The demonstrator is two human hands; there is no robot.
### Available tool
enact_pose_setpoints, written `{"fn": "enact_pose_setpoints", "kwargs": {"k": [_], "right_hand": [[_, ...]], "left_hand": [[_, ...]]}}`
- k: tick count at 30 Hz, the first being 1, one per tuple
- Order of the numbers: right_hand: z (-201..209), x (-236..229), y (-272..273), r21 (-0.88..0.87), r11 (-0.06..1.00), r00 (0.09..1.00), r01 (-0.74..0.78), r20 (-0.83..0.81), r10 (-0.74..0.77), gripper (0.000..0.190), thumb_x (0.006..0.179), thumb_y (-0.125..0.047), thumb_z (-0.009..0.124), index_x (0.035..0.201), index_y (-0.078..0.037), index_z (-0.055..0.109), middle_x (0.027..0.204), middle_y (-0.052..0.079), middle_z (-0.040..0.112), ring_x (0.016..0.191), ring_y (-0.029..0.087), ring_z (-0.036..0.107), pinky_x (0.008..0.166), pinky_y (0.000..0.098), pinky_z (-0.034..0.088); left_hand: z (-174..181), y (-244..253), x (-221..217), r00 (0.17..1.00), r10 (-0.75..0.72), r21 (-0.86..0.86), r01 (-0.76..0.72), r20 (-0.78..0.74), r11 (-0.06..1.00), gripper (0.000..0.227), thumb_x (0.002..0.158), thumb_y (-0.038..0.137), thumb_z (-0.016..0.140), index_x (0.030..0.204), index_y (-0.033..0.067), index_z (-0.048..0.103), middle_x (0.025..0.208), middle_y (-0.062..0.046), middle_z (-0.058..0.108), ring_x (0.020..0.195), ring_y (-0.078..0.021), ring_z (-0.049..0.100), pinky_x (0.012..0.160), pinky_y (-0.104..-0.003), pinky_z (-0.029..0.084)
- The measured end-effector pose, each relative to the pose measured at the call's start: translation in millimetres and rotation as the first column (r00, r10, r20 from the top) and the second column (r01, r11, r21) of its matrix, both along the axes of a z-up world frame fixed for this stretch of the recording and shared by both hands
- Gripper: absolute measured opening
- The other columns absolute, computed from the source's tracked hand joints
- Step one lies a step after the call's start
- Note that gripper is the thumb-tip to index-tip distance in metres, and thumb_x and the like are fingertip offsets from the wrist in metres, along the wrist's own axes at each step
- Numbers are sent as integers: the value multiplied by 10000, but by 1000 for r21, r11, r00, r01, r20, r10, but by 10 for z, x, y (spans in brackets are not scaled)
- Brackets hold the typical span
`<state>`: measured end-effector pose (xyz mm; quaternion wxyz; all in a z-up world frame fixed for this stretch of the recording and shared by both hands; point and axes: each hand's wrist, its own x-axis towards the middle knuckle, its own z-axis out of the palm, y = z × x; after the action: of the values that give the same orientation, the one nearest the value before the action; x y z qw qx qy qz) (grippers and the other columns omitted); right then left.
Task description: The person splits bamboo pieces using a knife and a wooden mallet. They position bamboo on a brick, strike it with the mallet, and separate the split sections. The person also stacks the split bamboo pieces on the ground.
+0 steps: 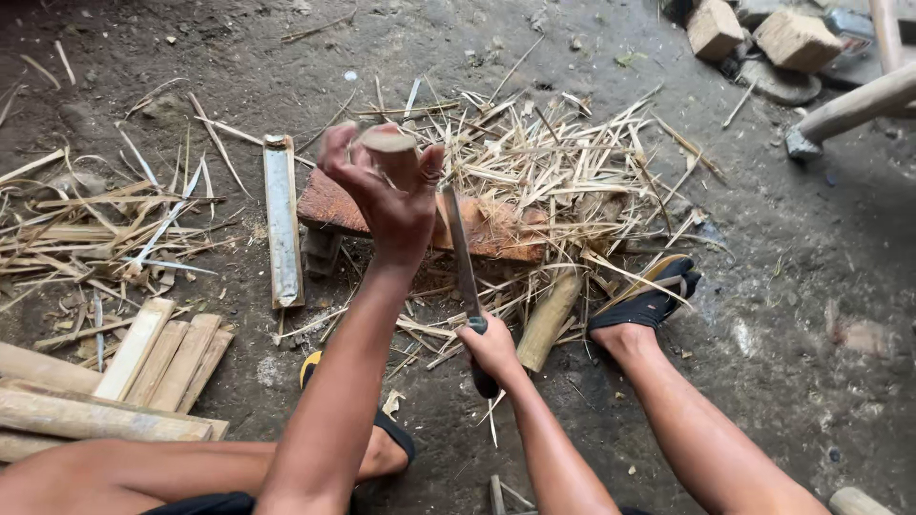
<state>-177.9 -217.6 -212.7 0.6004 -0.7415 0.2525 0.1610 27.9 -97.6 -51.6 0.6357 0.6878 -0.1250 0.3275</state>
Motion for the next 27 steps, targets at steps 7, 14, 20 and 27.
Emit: {"fn": "enact_pose_setpoints", "kwargs": {"k": [7, 14, 20, 27], "right_hand": [[453, 111, 417, -60, 998, 998, -31, 46, 34, 211, 826, -203, 687, 859, -27, 576, 572, 55, 610, 468, 172, 614, 463, 341, 501], [857, 396, 1352, -67, 894, 885, -442, 130, 447, 225, 826, -217, 704, 883, -25, 601, 606, 67, 617, 492, 159, 629, 469, 337, 529], [1002, 292, 2323, -117, 733, 721, -670, 135, 680, 280, 807, -267, 760, 910, -30, 653, 658, 83, 653, 578, 189, 642, 580, 375, 529], [961, 221, 2295, -51, 730, 731, -682, -21, 682, 294, 786, -290, 763, 895, -37, 661, 675, 77, 691, 603, 173, 676, 621, 366, 545]], "left_hand": [[-1049, 234, 44, 859, 259, 186, -196, -441, 963, 334, 985, 222, 668, 1270, 75, 576, 1085, -178, 726, 1005, -390, 741, 900, -477, 585], [-1209, 2357, -749, 372, 784, 561, -552, -497, 617, 498, 838, 170, 725, 1255, 30, 492, 1208, -228, 563, 1031, -453, 622, 826, -556, 495], [-1082, 3755, -1333, -175, 844, 771, -529, -508, 355, 549, 789, 123, 717, 1268, 43, 459, 1265, -205, 447, 1074, -414, 589, 865, -528, 494], [-1449, 3746, -1437, -162, 972, 874, -481, -168, 71, 669, 717, 140, 686, 1317, -71, 480, 1244, -244, 492, 1081, -420, 508, 848, -552, 406]]}}
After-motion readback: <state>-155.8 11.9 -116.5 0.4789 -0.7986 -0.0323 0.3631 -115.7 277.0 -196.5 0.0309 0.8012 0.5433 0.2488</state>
